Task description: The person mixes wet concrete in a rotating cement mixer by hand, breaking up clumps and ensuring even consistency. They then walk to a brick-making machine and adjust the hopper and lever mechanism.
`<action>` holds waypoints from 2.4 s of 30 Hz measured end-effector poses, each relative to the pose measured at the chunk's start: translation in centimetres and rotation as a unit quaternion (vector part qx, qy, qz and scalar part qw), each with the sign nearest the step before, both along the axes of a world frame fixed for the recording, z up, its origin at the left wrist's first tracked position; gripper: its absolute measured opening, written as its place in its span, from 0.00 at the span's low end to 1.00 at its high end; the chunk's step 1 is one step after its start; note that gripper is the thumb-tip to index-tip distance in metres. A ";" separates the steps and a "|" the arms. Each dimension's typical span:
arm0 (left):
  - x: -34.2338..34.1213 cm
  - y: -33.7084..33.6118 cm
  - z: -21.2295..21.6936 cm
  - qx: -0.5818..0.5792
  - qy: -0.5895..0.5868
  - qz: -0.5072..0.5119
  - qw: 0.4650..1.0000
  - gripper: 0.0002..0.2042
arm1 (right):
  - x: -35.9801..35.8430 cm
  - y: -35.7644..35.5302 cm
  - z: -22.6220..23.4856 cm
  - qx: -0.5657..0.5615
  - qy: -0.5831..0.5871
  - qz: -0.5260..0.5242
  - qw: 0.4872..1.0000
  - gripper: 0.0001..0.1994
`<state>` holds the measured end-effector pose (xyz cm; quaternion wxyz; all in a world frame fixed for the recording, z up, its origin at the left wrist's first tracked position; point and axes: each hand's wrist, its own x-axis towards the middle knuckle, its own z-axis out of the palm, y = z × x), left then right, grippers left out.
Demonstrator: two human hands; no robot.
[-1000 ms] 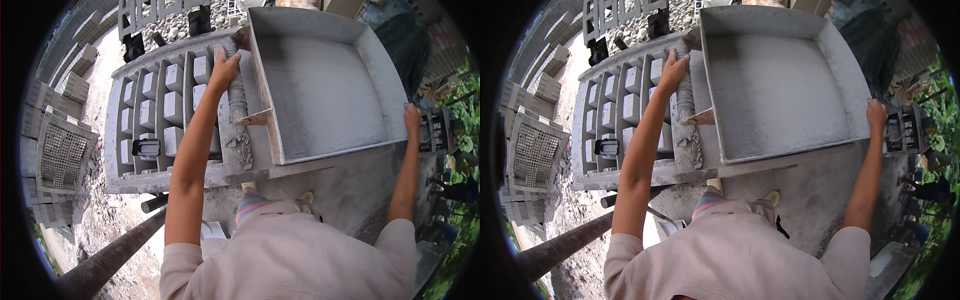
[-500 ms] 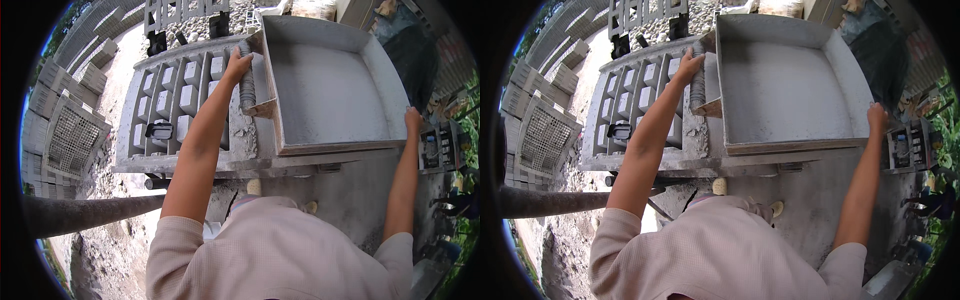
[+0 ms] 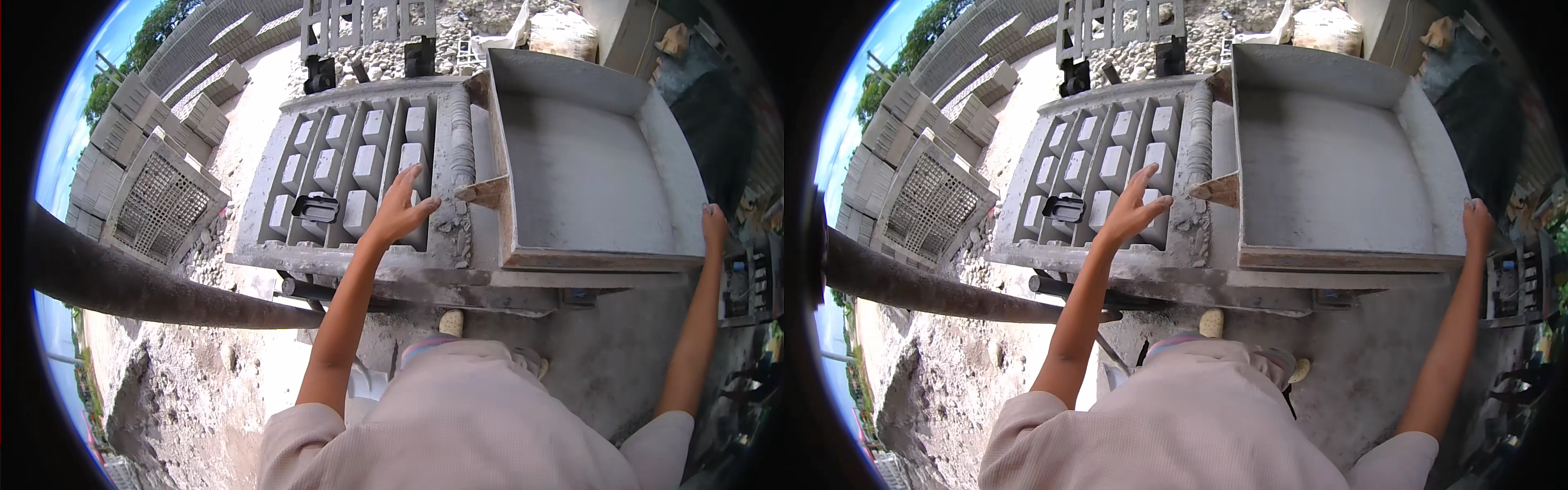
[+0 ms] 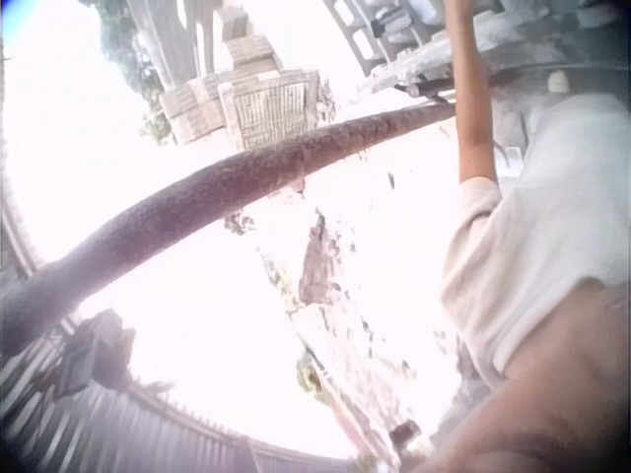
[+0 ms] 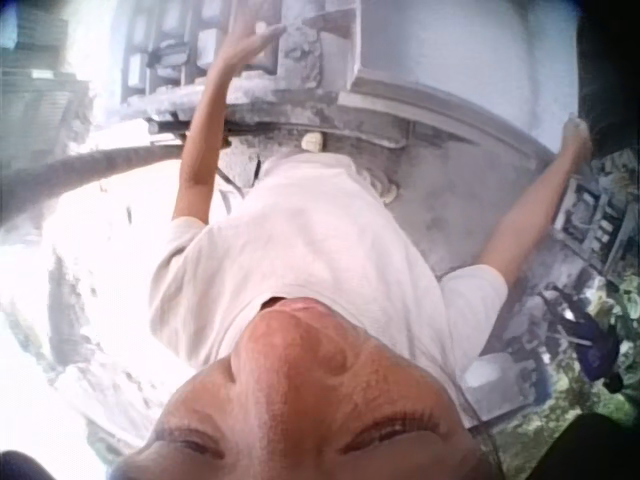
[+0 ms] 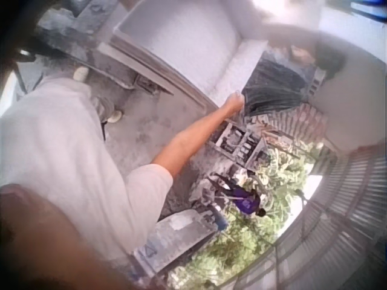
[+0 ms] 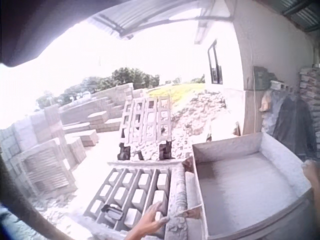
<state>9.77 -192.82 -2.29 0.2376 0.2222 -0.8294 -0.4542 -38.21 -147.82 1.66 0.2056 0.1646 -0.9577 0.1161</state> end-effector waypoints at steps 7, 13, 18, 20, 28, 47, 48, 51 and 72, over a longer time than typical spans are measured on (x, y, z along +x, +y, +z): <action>0.3 2.1 -4.2 -0.339 -0.187 -0.172 0.906 0.52 | 1.4 -0.9 0.1 -0.027 -0.013 0.000 1.000 0.12; -1.7 1.8 -4.7 -0.349 -0.180 -0.245 0.886 0.49 | 3.0 -1.9 1.7 0.009 -0.033 -0.029 0.999 0.14; -2.3 2.3 -5.0 -0.324 -0.086 -0.240 0.911 0.38 | 7.6 -2.5 2.5 -0.221 0.051 0.085 0.970 0.16; -2.5 2.5 -5.0 -0.318 -0.035 -0.230 0.919 0.25 | 11.5 -1.8 2.1 -0.286 0.103 0.081 0.949 0.13; -2.7 2.9 -5.0 -0.322 -0.036 -0.229 0.918 0.18 | 25.1 3.6 -6.2 -0.293 0.065 -0.091 0.950 0.10; -4.0 4.7 -5.0 -0.421 -0.142 -0.153 0.883 0.14 | 36.2 4.9 -15.4 -0.289 -0.088 -0.065 0.951 0.07; -4.0 5.0 -4.8 -0.424 -0.136 -0.138 0.885 0.14 | 36.6 5.4 -16.2 -0.303 -0.102 -0.073 0.945 0.06; -3.7 5.2 -5.0 -0.407 -0.165 -0.101 0.893 0.17 | 40.3 6.1 -15.7 -0.285 -0.117 -0.055 0.950 0.07; 26.4 18.9 -7.4 0.863 0.288 -0.178 0.374 0.17 | 52.4 3.1 -17.5 -0.463 -0.483 0.077 0.739 0.07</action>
